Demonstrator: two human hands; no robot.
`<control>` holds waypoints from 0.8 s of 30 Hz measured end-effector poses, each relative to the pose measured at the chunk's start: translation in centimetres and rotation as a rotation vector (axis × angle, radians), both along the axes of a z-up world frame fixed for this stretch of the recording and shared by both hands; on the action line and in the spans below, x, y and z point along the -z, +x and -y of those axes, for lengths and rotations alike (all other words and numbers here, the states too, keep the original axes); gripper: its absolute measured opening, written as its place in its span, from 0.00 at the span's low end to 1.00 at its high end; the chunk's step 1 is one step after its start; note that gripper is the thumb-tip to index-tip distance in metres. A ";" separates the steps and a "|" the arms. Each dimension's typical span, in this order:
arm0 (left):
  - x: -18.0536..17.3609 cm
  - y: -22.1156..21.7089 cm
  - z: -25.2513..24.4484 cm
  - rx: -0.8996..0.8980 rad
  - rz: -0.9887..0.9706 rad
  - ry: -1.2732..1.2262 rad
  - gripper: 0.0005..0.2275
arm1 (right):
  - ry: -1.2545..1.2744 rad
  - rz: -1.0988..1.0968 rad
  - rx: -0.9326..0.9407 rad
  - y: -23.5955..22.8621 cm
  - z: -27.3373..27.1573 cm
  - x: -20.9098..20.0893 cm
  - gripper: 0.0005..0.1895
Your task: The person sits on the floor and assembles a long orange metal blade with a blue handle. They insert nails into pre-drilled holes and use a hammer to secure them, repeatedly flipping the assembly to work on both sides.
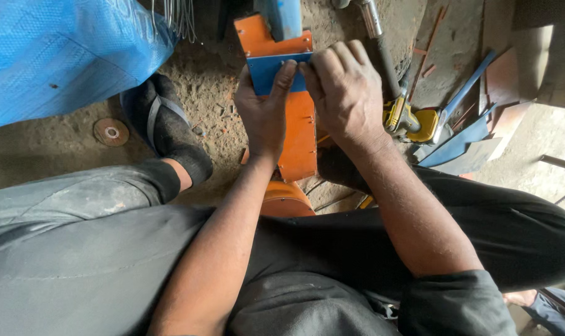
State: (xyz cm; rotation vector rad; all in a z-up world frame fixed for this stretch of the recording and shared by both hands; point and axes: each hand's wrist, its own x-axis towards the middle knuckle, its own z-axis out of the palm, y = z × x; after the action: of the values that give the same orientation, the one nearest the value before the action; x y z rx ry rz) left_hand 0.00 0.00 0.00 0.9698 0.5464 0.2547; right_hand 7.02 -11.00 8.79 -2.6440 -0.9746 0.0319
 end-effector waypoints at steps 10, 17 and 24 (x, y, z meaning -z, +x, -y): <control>-3.8 0.4 -0.2 0.053 -0.174 0.532 0.19 | 0.295 -0.183 0.248 -0.2 0.6 1.4 0.06; -3.9 -0.4 0.0 0.061 -0.194 0.647 0.19 | 0.171 -0.122 0.127 -0.2 1.6 0.6 0.07; -1.1 -0.3 -1.0 0.036 -0.361 0.590 0.19 | 0.156 -0.090 0.185 -2.5 3.1 2.3 0.07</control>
State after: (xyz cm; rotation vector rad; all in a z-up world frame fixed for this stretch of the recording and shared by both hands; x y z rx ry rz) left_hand -0.25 1.01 1.08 1.6143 0.8046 0.2125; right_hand 4.56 -14.11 6.50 -2.5529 -0.6729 0.0307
